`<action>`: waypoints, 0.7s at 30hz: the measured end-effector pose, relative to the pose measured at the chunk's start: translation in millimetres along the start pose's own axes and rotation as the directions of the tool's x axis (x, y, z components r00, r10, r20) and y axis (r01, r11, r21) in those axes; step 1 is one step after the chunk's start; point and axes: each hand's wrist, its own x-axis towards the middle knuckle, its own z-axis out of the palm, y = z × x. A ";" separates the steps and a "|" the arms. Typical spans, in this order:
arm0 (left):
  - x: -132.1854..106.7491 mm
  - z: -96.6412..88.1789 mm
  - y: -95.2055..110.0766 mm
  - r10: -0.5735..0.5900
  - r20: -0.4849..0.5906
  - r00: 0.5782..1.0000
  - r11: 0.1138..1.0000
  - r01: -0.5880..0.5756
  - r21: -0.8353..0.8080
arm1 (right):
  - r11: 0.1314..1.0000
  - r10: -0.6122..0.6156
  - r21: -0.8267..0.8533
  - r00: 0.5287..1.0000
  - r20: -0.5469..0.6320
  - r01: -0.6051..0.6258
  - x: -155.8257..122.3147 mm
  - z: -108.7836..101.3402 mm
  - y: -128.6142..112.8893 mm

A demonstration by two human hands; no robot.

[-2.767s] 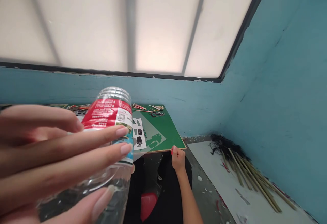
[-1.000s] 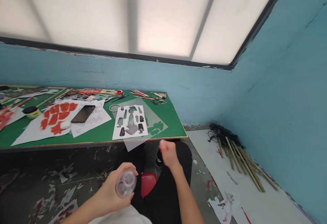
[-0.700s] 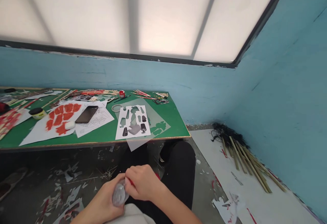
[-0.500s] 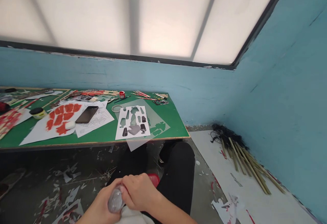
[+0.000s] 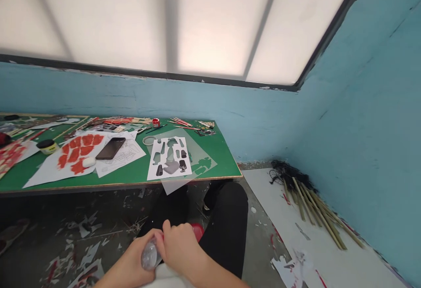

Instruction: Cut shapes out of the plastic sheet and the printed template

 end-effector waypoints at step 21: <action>20.0 27.0 18.4 -0.045 -0.054 0.998 0.998 0.048 0.051 | 0.880 -0.475 -0.020 0.878 -0.061 0.475 17.9 -5.1 56.1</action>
